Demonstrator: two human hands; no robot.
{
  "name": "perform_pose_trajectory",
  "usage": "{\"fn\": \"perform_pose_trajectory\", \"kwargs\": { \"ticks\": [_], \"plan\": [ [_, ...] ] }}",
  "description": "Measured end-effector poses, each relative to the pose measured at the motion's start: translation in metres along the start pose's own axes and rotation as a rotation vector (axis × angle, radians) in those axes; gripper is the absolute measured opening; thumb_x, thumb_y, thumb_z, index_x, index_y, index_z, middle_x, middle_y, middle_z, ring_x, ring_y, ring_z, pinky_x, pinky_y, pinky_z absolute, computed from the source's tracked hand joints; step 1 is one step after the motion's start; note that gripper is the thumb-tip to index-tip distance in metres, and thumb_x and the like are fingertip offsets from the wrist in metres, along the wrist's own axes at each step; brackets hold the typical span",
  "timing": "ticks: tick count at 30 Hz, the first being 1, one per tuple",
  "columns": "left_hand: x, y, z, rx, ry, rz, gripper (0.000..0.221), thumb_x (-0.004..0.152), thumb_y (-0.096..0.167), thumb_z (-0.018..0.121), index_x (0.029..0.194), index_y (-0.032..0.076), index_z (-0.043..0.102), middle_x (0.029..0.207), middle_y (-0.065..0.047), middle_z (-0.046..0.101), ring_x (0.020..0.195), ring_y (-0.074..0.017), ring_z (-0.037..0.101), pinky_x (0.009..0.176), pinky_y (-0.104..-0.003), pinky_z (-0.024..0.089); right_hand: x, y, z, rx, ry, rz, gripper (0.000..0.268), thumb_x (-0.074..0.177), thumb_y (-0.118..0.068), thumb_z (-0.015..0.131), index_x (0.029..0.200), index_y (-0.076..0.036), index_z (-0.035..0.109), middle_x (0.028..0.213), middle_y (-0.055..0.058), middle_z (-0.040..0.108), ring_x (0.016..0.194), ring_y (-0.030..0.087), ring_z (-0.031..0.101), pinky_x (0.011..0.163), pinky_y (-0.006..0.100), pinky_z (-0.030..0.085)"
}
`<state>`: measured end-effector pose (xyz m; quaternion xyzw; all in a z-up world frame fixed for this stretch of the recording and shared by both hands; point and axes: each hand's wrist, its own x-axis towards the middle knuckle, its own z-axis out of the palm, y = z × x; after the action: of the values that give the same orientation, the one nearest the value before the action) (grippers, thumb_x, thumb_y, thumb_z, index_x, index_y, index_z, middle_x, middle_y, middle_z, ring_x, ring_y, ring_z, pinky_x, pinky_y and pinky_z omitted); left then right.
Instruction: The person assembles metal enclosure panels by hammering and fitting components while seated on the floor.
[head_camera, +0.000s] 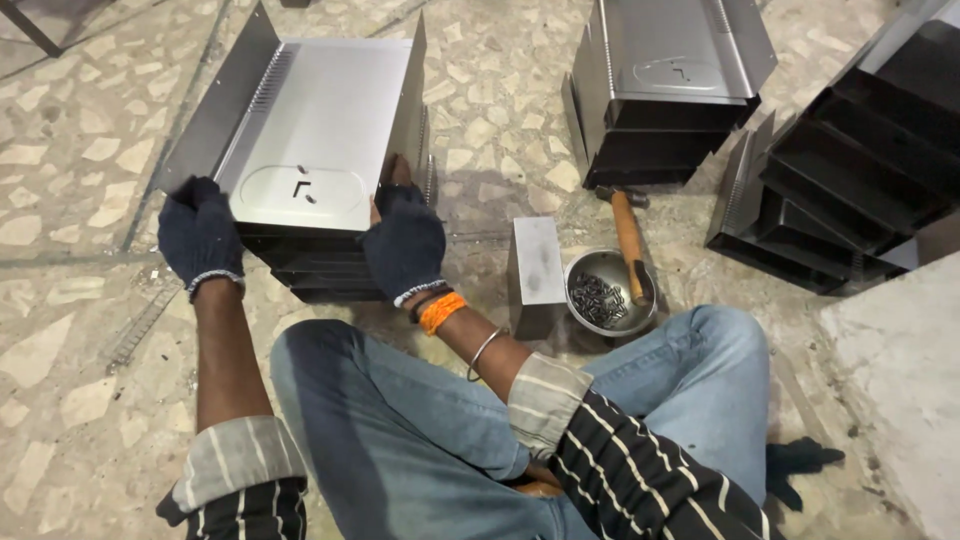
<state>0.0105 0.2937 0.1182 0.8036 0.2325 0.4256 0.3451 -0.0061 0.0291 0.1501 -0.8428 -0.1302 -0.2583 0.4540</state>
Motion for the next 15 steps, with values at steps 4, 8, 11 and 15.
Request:
{"fn": "perform_pose_trajectory", "kwargs": {
  "ticks": [4, 8, 11, 15],
  "plan": [
    [-0.03, 0.035, -0.002, -0.241, 0.007, -0.075, 0.033, 0.101, 0.027, 0.068, 0.121, 0.0, 0.066, 0.107, -0.012, 0.075, 0.094, -0.0248, 0.072, 0.084, -0.034, 0.057, 0.003, -0.004, -0.034, 0.034, 0.008, -0.014, 0.069, 0.097, -0.029, 0.063, 0.153, 0.005, 0.039, 0.127, 0.029, 0.066, 0.109, 0.044, 0.068, 0.092, 0.047, 0.055],
    [-0.118, 0.086, 0.013, -0.226, 0.525, 0.143, 0.019, 0.108, 0.012, 0.065, 0.123, 0.001, 0.06, 0.116, -0.012, 0.067, 0.103, -0.0243, 0.068, 0.089, -0.033, 0.059, -0.001, 0.04, -0.087, 0.127, -0.137, -0.064, 0.062, 0.097, -0.037, 0.07, 0.142, 0.0, 0.051, 0.121, 0.024, 0.068, 0.107, 0.038, 0.07, 0.091, 0.044, 0.056],
    [-0.2, 0.122, 0.023, -0.292, 0.224, 0.291, 0.008, 0.103, 0.01, 0.064, 0.11, 0.005, 0.064, 0.105, -0.01, 0.066, 0.096, -0.0274, 0.067, 0.086, -0.037, 0.055, -0.01, 0.104, -0.133, 0.152, 0.059, -0.025, 0.033, 0.102, -0.028, 0.07, 0.125, -0.005, 0.066, 0.114, 0.016, 0.073, 0.105, 0.03, 0.073, 0.092, 0.039, 0.057],
    [-0.264, 0.169, 0.038, -0.424, -0.404, 0.279, 0.009, 0.095, 0.008, 0.072, 0.103, 0.006, 0.068, 0.092, -0.011, 0.069, 0.078, -0.027, 0.07, 0.072, -0.036, 0.054, -0.039, 0.186, -0.178, -0.033, 0.264, 0.139, 0.014, 0.1, -0.017, 0.07, 0.108, -0.006, 0.068, 0.103, 0.013, 0.072, 0.095, 0.027, 0.073, 0.085, 0.039, 0.057]
  ]
}}
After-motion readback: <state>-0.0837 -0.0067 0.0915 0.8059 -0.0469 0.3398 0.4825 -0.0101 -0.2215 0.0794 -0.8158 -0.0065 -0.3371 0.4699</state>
